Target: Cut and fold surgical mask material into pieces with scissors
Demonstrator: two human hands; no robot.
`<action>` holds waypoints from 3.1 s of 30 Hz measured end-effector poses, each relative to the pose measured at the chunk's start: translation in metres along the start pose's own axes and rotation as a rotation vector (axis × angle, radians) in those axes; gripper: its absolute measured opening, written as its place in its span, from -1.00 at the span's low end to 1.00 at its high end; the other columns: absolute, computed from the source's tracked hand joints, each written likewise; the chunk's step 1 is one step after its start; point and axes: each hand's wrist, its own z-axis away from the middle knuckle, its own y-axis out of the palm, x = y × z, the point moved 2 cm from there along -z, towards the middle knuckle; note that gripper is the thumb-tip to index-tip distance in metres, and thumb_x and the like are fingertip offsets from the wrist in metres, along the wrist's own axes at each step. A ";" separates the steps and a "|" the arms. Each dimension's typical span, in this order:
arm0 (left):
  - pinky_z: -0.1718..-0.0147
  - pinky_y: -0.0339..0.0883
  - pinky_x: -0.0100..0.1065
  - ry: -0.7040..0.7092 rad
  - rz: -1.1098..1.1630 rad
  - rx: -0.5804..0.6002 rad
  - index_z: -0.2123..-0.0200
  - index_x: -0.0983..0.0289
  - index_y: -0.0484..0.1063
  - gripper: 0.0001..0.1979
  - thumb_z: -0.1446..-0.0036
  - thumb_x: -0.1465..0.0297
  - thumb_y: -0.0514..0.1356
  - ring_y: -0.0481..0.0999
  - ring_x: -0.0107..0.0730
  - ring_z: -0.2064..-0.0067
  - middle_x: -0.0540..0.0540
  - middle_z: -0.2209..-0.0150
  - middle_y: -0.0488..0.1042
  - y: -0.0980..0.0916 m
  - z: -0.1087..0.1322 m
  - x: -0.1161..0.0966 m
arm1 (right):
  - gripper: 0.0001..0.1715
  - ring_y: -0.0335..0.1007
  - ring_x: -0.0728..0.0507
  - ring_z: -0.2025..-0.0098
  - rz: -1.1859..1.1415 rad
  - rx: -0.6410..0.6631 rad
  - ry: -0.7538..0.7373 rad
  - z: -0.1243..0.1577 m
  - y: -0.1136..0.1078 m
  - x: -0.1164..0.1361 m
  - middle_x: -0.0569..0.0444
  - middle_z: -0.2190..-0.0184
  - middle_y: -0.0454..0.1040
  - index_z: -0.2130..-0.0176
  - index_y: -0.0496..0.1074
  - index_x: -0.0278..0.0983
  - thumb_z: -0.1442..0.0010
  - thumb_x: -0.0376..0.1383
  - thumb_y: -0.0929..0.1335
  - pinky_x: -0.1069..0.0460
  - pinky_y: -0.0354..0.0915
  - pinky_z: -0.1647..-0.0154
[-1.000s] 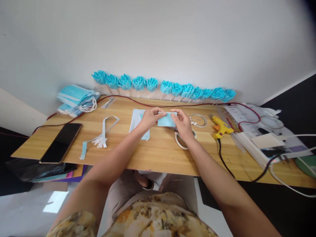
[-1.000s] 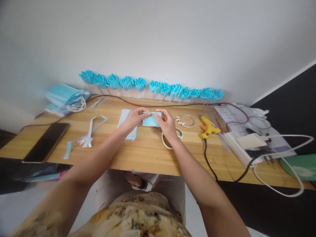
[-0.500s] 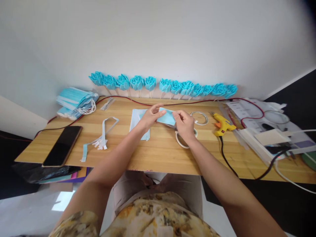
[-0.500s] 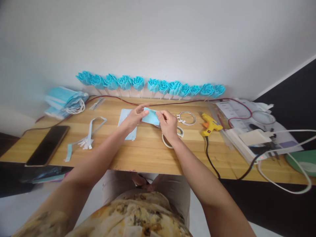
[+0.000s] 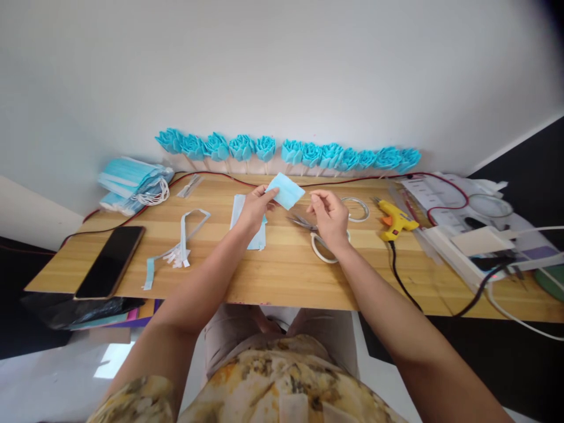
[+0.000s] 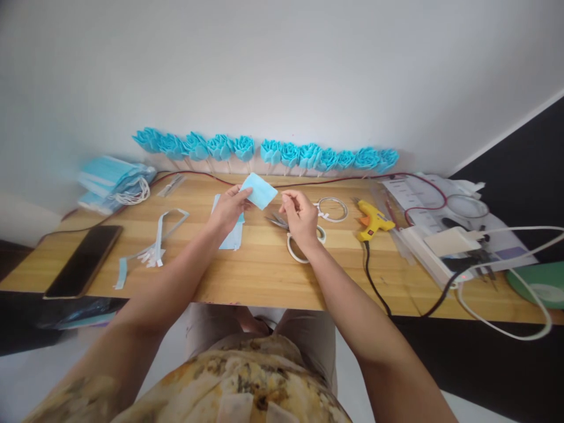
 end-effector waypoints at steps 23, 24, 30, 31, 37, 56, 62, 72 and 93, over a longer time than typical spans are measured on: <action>0.49 0.20 -0.46 0.032 0.082 -0.027 0.39 0.29 0.37 -0.69 0.00 0.26 0.42 0.44 -0.52 0.49 -0.01 0.50 0.47 -0.008 -0.007 -0.008 | -0.48 0.55 -0.31 0.06 1.241 0.621 -0.033 0.046 -0.055 0.031 -0.14 0.01 0.61 -0.21 0.43 -0.17 -0.29 -0.19 0.39 -0.05 0.26 0.25; 0.49 0.20 -0.46 0.029 0.078 -0.025 0.40 0.29 0.37 -0.69 0.00 0.26 0.42 0.44 -0.53 0.49 -0.01 0.51 0.46 -0.008 -0.007 -0.008 | -0.51 0.55 -0.31 0.06 1.236 0.593 -0.026 0.053 -0.054 0.030 -0.14 0.03 0.60 -0.20 0.44 -0.16 -0.30 -0.20 0.37 -0.05 0.26 0.24; 0.48 0.23 -0.45 0.012 0.094 0.049 0.39 0.28 0.35 -0.67 0.04 0.25 0.42 0.46 -0.50 0.47 0.01 0.48 0.48 -0.002 -0.003 -0.011 | -0.46 0.56 -0.34 0.11 1.218 0.391 0.123 0.058 -0.076 0.013 -0.15 0.09 0.61 -0.20 0.44 -0.20 -0.27 -0.15 0.38 -0.08 0.31 0.25; 0.47 0.27 -0.43 0.009 0.105 0.086 0.39 0.28 0.36 -0.65 0.07 0.24 0.43 0.46 -0.49 0.46 0.01 0.48 0.48 0.000 -0.001 -0.012 | -0.44 0.55 -0.36 0.08 1.189 0.397 0.124 0.052 -0.081 0.011 -0.17 0.08 0.62 -0.20 0.44 -0.24 -0.26 -0.13 0.39 -0.11 0.34 0.20; 0.57 0.26 -0.42 -0.048 0.076 0.359 0.40 0.27 0.37 -0.58 0.17 0.16 0.47 0.41 -0.50 0.54 -0.02 0.53 0.43 0.015 0.015 -0.016 | -0.39 0.55 -0.29 -0.01 0.436 0.330 -0.005 0.006 -0.064 0.022 -0.12 0.00 0.62 -0.13 0.52 -0.20 -0.34 0.11 0.28 -0.15 0.41 0.02; 0.60 0.16 -0.48 -0.024 -0.113 0.190 0.34 0.30 0.51 -0.63 0.07 0.12 0.42 0.49 -0.46 0.43 0.04 0.43 0.52 0.008 0.007 -0.007 | -0.61 0.26 -0.02 0.47 -0.161 0.105 0.166 -0.023 0.022 -0.013 0.19 0.52 0.41 0.40 0.45 -0.25 -0.06 0.03 0.43 0.05 0.23 0.38; 0.59 0.10 -0.47 -0.002 -0.173 0.099 0.54 0.30 0.47 -0.63 0.11 0.12 0.45 0.42 -0.50 0.50 0.03 0.54 0.47 0.012 0.012 -0.008 | -0.60 0.30 -0.06 0.42 -0.094 0.026 0.098 -0.017 0.016 -0.018 0.15 0.47 0.46 0.35 0.47 -0.25 -0.14 0.04 0.40 0.04 0.27 0.35; 0.60 0.08 -0.47 0.002 -0.175 0.067 0.53 0.30 0.42 -0.68 0.06 0.24 0.45 0.31 -0.60 0.58 -0.03 0.57 0.45 0.012 0.013 -0.013 | -0.50 0.50 -0.13 0.24 -0.202 0.021 0.071 -0.019 0.018 -0.021 0.06 0.25 0.58 0.03 0.47 -0.20 -0.11 -0.01 0.47 -0.04 0.44 0.17; 0.52 0.08 -0.46 0.067 -0.060 0.083 0.59 0.27 0.26 -0.57 -0.08 0.18 0.38 0.23 -0.61 0.55 -0.09 0.61 0.29 0.009 0.007 -0.007 | -0.71 0.60 -0.22 0.07 0.141 0.174 -0.320 -0.011 0.013 0.002 0.03 0.13 0.68 0.09 0.62 -0.14 -0.35 -0.22 0.31 -0.13 0.44 0.00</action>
